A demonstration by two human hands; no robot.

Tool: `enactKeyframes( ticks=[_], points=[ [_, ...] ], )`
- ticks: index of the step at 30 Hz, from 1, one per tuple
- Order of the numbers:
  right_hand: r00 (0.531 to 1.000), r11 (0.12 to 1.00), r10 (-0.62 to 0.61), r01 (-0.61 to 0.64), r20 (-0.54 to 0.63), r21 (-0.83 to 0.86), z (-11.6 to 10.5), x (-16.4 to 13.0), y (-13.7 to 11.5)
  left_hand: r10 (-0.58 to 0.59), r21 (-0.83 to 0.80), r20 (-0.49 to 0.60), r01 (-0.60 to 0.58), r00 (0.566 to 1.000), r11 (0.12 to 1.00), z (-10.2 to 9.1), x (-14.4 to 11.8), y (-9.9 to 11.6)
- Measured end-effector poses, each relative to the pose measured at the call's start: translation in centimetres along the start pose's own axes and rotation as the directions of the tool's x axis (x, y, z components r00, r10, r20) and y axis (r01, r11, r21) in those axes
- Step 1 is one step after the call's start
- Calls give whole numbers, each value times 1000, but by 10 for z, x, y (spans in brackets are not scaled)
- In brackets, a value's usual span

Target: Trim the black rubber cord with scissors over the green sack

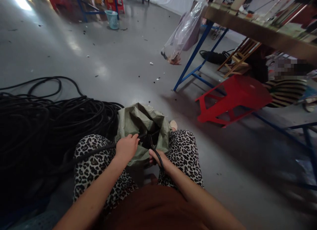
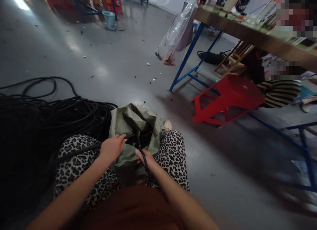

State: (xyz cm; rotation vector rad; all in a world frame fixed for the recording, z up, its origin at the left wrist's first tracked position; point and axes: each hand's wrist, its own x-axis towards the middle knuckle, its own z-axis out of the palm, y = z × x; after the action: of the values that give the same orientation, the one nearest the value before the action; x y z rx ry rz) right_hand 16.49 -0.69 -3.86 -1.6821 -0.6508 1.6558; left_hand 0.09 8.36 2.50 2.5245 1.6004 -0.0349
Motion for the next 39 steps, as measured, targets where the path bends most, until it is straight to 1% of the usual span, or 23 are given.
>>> enactKeyframes(
  ticks=[3,6,9,13,17,23,30,35,39],
  points=[
    [999,999,-6,8,36,-47,1,0,0,-86,30,60,84,995,996,-12,-8,7],
    [998,998,32,-30,49,-54,2,1,1,-116,-39,74,119,991,992,-11,-13,9],
    [997,998,47,-44,68,-49,3,2,1,-97,-121,56,103,994,987,-1,-15,7],
    [996,999,33,-30,88,-34,3,1,2,-62,-167,14,63,998,984,9,-15,2],
    [993,998,54,-52,104,-21,4,1,3,-44,-189,-10,41,999,981,13,-14,0],
    [981,993,89,-100,175,55,5,-1,2,-31,-211,-19,26,999,977,19,-13,4],
    [985,991,124,-129,124,33,5,-9,-11,0,-211,-15,-3,1000,977,21,-13,8],
    [986,992,122,-126,114,30,5,-9,-13,8,-204,-4,-9,1000,979,22,-13,9],
    [981,985,164,-168,107,26,6,-9,-13,14,-202,16,-10,1000,979,23,-13,9]
  ],
)
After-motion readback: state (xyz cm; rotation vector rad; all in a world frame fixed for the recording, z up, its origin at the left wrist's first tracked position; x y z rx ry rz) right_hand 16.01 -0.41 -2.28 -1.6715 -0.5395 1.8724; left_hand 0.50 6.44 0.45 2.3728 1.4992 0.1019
